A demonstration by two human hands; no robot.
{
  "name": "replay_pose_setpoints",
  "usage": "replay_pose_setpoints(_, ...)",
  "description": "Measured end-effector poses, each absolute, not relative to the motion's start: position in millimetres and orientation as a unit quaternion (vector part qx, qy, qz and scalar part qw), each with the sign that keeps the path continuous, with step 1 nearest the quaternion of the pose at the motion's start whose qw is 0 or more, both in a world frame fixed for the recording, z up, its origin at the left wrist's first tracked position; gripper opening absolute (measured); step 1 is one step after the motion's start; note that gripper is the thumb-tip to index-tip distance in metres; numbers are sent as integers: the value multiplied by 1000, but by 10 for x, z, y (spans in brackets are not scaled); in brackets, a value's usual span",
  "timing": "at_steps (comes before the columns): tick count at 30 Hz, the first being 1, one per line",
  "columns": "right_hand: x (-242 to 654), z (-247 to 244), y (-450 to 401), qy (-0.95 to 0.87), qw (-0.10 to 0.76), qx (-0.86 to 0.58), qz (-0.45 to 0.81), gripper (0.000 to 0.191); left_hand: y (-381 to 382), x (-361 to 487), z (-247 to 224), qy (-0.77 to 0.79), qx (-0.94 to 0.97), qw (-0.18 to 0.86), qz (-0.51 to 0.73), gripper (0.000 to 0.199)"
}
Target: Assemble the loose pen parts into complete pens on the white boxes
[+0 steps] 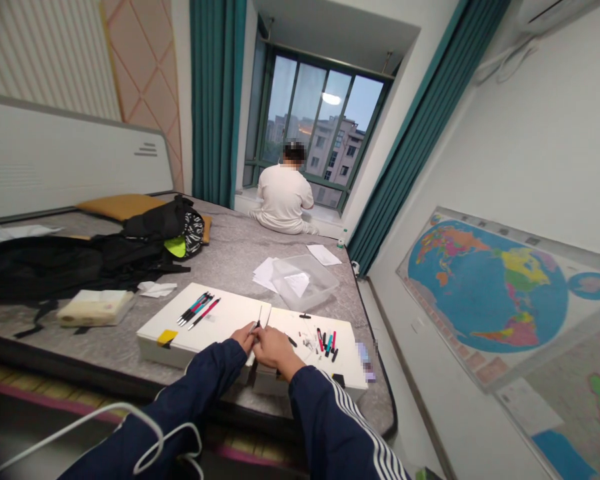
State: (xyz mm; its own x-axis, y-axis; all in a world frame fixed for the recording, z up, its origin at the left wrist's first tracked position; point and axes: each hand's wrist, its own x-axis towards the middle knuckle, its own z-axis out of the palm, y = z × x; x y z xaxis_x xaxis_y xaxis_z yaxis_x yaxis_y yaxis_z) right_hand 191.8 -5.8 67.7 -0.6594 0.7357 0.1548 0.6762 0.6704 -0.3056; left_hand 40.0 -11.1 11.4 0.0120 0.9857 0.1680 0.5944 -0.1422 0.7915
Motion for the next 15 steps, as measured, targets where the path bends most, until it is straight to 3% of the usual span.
replay_pose_setpoints(7,1774,690,-48,-705,403,-465,352,17,-158,383,176,577,673,275,373,31)
replay_pose_setpoints(11,1792,745,-61,-702,413,-436,383,17,-183,394,238,578,675,278,365,30)
replay_pose_setpoints(15,1821,803,-60,-781,362,-428,275,19,-181,393,241,583,683,276,343,27)
